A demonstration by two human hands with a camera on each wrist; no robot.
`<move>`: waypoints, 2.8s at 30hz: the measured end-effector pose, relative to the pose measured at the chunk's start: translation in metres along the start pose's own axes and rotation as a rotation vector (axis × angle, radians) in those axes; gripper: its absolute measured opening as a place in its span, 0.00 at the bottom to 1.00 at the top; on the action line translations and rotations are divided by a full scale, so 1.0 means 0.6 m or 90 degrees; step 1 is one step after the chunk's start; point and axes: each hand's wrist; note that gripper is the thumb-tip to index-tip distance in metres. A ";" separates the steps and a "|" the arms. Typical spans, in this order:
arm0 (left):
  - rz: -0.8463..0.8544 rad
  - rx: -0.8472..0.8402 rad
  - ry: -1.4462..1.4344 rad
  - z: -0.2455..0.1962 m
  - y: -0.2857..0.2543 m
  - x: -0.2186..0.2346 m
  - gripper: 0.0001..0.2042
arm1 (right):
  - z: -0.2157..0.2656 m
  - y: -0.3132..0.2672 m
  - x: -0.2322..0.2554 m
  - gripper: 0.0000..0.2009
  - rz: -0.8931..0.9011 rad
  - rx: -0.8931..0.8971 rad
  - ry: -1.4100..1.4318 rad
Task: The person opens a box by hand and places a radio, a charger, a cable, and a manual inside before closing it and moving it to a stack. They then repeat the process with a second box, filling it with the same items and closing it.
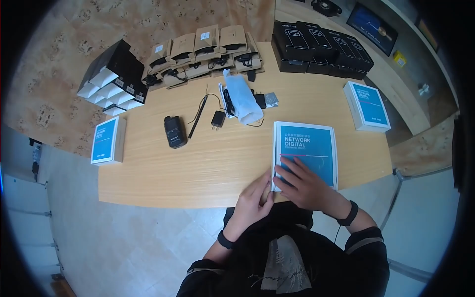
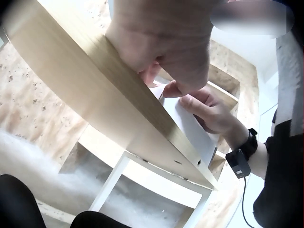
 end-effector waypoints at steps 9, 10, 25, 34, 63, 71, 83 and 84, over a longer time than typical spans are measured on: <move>-0.049 -0.083 0.056 0.012 0.010 -0.001 0.26 | -0.021 0.069 0.055 0.15 0.132 -0.028 0.110; -0.061 -0.084 0.068 0.011 0.011 -0.001 0.25 | -0.026 0.076 0.054 0.15 0.131 -0.019 0.114; -0.043 -0.136 0.180 0.000 0.053 -0.005 0.25 | -0.046 0.052 0.033 0.07 0.108 -0.016 0.108; -0.108 -0.129 0.207 0.004 0.052 -0.025 0.08 | -0.070 0.053 0.018 0.11 0.044 0.085 0.028; -0.150 -0.058 0.157 0.011 0.026 -0.029 0.07 | -0.044 0.056 0.050 0.16 0.103 0.059 -0.001; -0.150 -0.071 0.160 0.012 0.028 -0.029 0.07 | -0.048 0.053 0.027 0.14 0.075 0.081 -0.008; -0.182 -0.056 0.141 0.014 0.028 -0.020 0.03 | -0.079 0.057 0.072 0.14 0.144 0.037 -0.115; -0.183 -0.056 0.141 0.014 0.028 -0.020 0.03 | -0.075 0.056 0.069 0.14 0.144 0.037 -0.116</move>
Point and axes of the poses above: each hand's wrist, its own y-axis towards the middle knuckle, its own x-axis out of the back of the hand, z = x × y, and after that the axes turned 14 degrees about x, right-handed
